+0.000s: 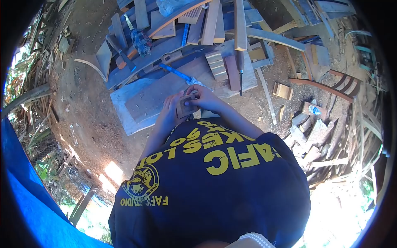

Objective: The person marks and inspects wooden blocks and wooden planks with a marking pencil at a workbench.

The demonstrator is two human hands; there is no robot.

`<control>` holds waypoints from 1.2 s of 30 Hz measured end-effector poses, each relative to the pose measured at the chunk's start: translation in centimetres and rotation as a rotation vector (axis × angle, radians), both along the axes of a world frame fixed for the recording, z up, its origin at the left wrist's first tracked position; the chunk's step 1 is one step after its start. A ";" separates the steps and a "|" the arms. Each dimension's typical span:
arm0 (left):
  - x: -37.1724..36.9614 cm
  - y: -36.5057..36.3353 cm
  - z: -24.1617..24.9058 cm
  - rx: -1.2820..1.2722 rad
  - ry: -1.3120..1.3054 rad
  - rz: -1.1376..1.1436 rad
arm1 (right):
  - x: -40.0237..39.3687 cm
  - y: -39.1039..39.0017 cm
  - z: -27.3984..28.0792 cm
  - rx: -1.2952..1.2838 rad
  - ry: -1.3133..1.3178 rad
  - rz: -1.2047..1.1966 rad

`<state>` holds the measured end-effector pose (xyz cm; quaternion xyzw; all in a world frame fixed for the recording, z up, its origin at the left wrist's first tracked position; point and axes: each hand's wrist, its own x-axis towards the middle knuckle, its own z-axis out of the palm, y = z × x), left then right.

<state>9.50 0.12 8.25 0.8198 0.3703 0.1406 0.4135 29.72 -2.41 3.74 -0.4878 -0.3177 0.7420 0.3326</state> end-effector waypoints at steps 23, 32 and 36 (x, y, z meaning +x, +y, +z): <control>-2.9 -0.6 -8.2 -0.158 0.582 0.067 | 11.5 -4.1 -16.8 -0.185 -1.128 -0.797; -2.0 0.9 -10.1 -0.228 0.667 0.016 | 12.4 -4.6 -14.2 -0.189 -1.051 -0.574; -1.4 1.0 -9.6 -0.262 0.603 0.043 | 12.4 -5.4 -13.4 -0.097 -1.035 -0.502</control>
